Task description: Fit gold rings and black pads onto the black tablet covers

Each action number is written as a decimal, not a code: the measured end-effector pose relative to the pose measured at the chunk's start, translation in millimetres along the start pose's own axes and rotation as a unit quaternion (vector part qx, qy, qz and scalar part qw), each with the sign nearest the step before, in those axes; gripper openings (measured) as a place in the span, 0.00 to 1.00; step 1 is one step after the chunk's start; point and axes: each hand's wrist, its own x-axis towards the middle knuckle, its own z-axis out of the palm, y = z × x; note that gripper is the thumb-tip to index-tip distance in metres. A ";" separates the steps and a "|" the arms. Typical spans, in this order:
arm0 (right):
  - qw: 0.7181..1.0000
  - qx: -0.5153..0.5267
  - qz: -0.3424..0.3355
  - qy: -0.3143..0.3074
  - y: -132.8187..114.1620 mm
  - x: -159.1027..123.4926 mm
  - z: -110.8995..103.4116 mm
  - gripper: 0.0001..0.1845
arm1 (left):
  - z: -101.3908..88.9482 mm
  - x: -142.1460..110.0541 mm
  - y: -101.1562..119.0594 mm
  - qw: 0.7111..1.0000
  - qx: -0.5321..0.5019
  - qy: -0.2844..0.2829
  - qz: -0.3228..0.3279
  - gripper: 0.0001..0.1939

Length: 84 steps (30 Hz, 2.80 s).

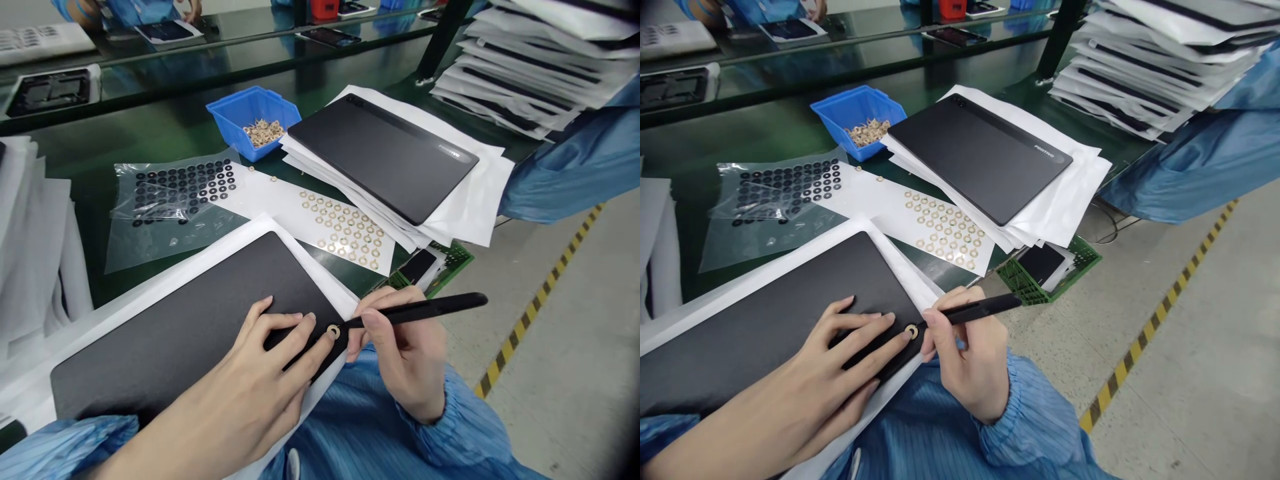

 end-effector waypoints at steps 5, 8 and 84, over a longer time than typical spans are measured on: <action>0.999 0.048 -0.015 0.015 3.3 -0.6 0.0 0.06 | 0.8 6.0 7.9 0.999 0.039 0.011 -0.010 0.20; 0.997 0.066 -0.023 0.019 5.8 -2.2 -1.4 0.06 | 0.0 7.7 10.1 0.998 0.055 -0.001 -0.015 0.20; 0.949 -0.214 -0.212 -0.090 8.5 298.6 114.9 0.05 | -3.3 -8.8 -23.4 0.991 -0.066 0.095 -0.063 0.15</action>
